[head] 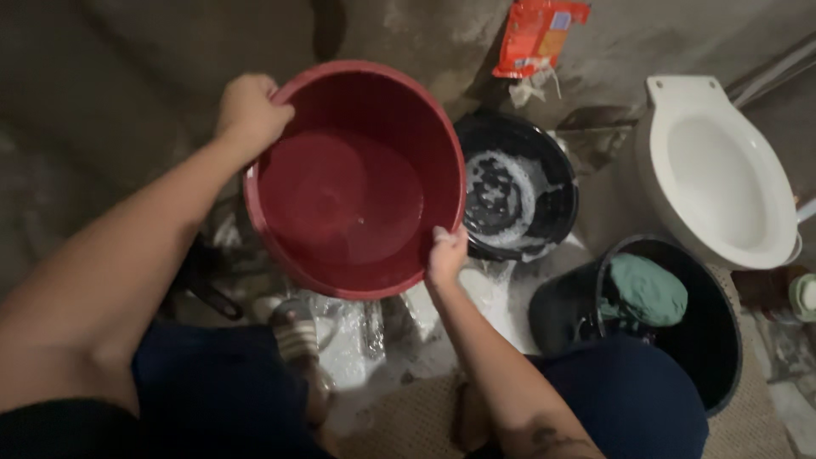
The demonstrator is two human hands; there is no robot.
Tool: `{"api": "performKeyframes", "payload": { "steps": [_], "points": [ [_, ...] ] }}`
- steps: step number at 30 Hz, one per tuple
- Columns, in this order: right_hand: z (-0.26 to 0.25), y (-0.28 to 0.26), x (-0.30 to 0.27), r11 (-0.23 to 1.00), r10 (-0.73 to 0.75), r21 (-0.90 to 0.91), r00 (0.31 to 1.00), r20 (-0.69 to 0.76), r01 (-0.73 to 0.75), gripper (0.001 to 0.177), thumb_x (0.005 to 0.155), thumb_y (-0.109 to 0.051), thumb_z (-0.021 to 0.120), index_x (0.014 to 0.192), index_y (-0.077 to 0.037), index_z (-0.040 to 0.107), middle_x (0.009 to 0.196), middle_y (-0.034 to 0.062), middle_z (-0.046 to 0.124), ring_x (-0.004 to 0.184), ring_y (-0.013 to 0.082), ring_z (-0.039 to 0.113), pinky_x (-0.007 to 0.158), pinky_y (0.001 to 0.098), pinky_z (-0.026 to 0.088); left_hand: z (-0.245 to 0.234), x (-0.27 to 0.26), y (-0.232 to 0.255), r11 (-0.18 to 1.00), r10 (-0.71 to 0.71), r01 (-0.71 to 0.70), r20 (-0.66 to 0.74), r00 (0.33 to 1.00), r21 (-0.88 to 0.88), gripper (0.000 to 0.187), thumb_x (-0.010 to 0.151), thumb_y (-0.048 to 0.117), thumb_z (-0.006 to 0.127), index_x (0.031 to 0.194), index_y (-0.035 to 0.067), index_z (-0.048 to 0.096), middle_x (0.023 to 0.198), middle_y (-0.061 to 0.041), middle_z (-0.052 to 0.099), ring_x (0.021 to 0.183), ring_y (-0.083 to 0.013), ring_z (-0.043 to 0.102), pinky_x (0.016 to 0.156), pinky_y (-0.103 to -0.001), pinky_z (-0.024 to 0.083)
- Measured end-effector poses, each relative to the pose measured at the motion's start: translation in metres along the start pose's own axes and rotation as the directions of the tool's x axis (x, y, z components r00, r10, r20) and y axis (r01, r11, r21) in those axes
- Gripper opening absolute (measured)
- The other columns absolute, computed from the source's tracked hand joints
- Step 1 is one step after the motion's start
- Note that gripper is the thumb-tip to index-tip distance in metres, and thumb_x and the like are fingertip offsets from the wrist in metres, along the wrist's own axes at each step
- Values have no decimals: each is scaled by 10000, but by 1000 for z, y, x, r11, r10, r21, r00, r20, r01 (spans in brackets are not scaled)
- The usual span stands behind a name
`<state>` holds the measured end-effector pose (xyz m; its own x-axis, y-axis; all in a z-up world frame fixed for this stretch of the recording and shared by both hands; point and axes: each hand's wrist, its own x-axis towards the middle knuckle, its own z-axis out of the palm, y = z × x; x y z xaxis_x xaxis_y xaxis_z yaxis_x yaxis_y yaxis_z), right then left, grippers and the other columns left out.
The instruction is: The person washes clothes by hand in a black bucket filled with soapy water, scrubbing and wringing a green cloth before transferring it to a red bucket. They then rinse the cloth and other garments under a running tap, squeezing out water and placing them into the red bucket.
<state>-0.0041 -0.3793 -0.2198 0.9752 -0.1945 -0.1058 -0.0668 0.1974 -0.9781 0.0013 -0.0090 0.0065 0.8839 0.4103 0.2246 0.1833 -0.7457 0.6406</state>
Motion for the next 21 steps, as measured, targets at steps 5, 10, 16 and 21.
{"api": "performKeyframes", "payload": {
  "steps": [5, 10, 16, 21],
  "points": [
    [-11, 76, -37, 970, -150, -182, 987, 60, 159, 332, 1019, -97, 536, 1311, 5, 414, 1247, 182, 590, 1130, 270, 577, 1031, 403, 430, 16, -4, 67, 983, 157, -163, 75, 985, 82, 176, 794, 102, 729, 952, 28, 753, 892, -228, 711, 834, -419, 678, 756, -505, 539],
    [-5, 109, -49, 993, 30, -115, 999, -24, -33, 312, 1012, -140, 576, 1234, 14, 421, 1193, 200, 629, 1070, 274, 609, 975, 409, 492, 19, -16, 90, 976, 184, -200, 157, 970, 86, 142, 849, 73, 697, 969, 1, 724, 902, -234, 708, 847, -415, 692, 767, -493, 554],
    [-12, 58, 0, 945, 136, -311, 987, 83, -104, 391, 989, -175, 594, 1290, -19, 400, 1191, 176, 642, 1044, 271, 653, 905, 405, 536, 35, -20, 93, 973, 219, -225, 99, 971, 51, 119, 840, 50, 703, 940, -14, 710, 902, -254, 697, 863, -447, 679, 769, -504, 549],
    [-17, 23, -5, 684, 643, -414, 764, -46, -601, 394, 976, -275, 557, 1302, -176, 359, 1144, 114, 598, 877, 303, 648, 664, 520, 572, 70, -32, 111, 921, 373, -381, 101, 922, 84, 107, 821, 53, 729, 874, -30, 687, 887, -285, 688, 860, -485, 663, 777, -549, 533]
  ]
}}
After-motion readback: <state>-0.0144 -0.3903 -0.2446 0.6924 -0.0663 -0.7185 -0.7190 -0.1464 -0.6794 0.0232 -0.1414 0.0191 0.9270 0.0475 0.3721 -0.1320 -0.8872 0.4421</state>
